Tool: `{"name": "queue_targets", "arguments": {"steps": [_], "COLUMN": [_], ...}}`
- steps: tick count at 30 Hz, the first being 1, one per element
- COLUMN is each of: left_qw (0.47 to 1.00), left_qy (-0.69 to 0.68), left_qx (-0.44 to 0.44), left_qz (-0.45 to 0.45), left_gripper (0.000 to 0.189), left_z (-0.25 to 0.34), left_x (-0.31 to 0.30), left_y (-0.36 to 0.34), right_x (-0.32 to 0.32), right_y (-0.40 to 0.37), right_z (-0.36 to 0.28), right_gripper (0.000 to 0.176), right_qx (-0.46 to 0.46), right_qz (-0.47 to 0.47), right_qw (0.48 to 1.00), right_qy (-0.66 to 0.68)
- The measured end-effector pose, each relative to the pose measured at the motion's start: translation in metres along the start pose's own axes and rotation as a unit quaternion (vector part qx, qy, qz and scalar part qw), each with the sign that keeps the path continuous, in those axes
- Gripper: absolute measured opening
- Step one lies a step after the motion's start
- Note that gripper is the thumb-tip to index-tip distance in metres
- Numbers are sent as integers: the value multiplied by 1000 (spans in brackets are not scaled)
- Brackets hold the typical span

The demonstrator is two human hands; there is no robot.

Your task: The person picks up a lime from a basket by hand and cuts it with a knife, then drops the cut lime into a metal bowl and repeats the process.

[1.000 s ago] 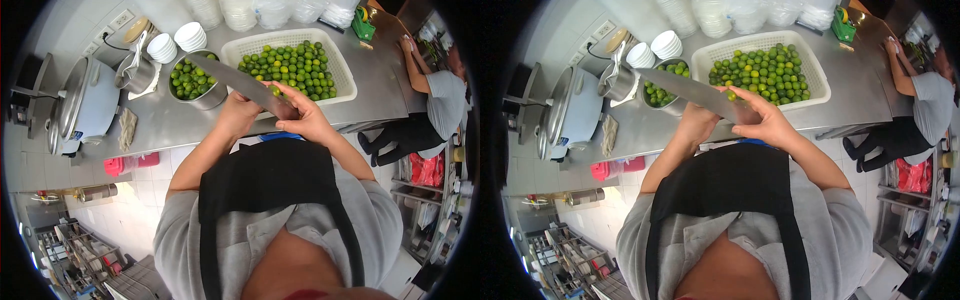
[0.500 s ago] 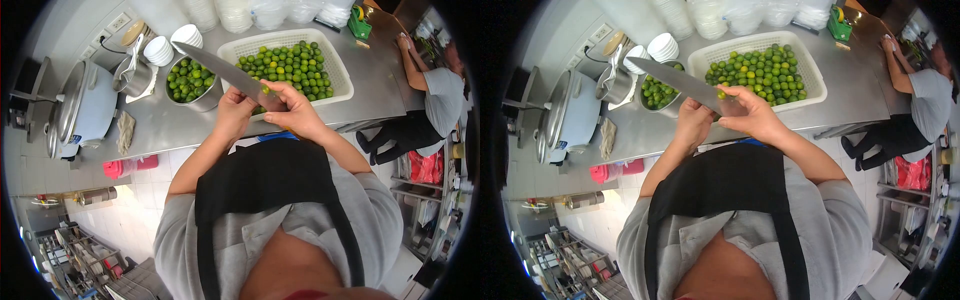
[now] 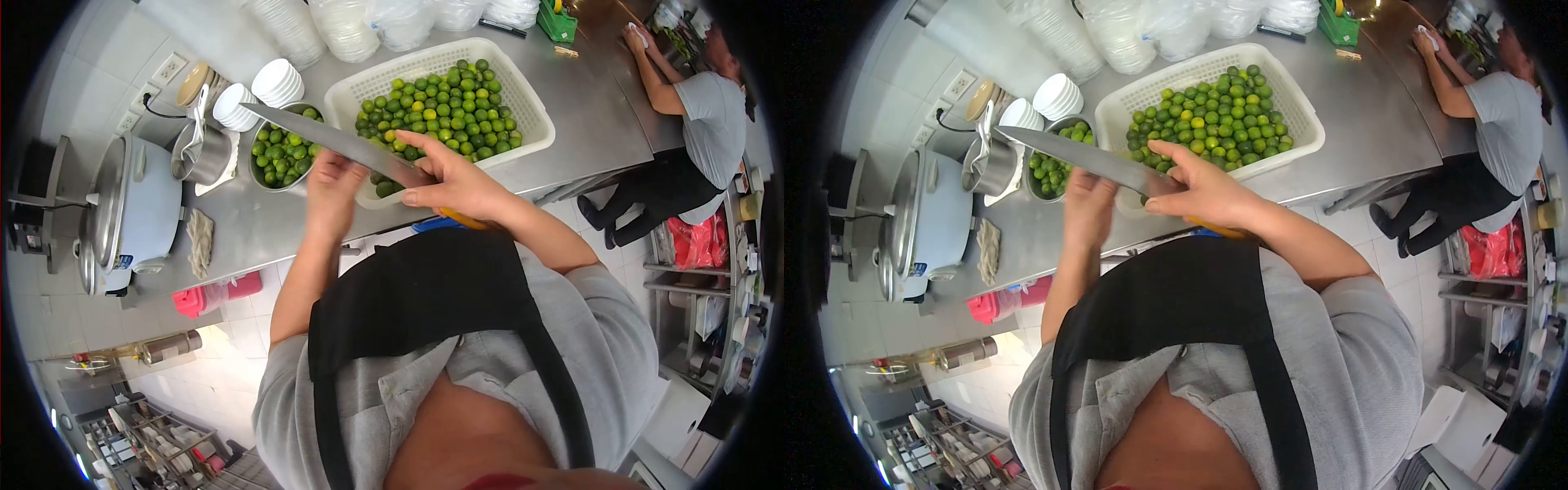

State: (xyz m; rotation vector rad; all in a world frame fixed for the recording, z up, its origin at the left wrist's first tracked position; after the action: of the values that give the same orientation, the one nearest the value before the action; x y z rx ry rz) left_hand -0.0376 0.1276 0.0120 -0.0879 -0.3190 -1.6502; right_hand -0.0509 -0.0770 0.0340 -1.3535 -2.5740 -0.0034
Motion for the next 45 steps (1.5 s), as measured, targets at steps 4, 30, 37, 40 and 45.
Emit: {"name": "queue_targets", "arguments": {"steps": [4, 30, 37, 40, 45], "left_qw": [929, 965, 971, 965, 956], "left_qy": [337, -93, -128, -184, -232], "left_qx": [44, -155, -117, -157, -148], "left_qz": [147, -192, -165, -99, -104], "left_gripper": [24, 27, 63, 67, 45], "left_z": [25, 0, -9, -1, -13], "left_x": [-72, 35, 39, 45, 27], "left_y": [28, 59, 38, 32, 39], "right_x": [-17, -33, -10, -5, -10], "right_y": [-14, -44, -16, -11, -9], "right_z": [-8, -18, -14, -8, -9], "right_gripper": [70, 64, 74, 76, 78], "right_qx": [-49, -101, -142, -157, -169], "right_qz": [78, 150, 99, 82, 103], "right_qw": [995, 980, 985, 983, 980], "right_qy": [27, 87, -16, -48, -35]}}
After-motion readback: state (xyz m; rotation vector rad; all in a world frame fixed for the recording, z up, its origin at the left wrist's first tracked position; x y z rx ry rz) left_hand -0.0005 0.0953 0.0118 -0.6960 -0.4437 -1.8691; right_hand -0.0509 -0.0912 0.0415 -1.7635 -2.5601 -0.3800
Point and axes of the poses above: each hand's wrist, its own y-axis towards the middle knuckle, its own x-axis out of the palm, z = x × y, the point moved 1 cm from there along y, towards the middle knuckle, and after that the axes turned 5 degrees about y, right-handed, at the moved point
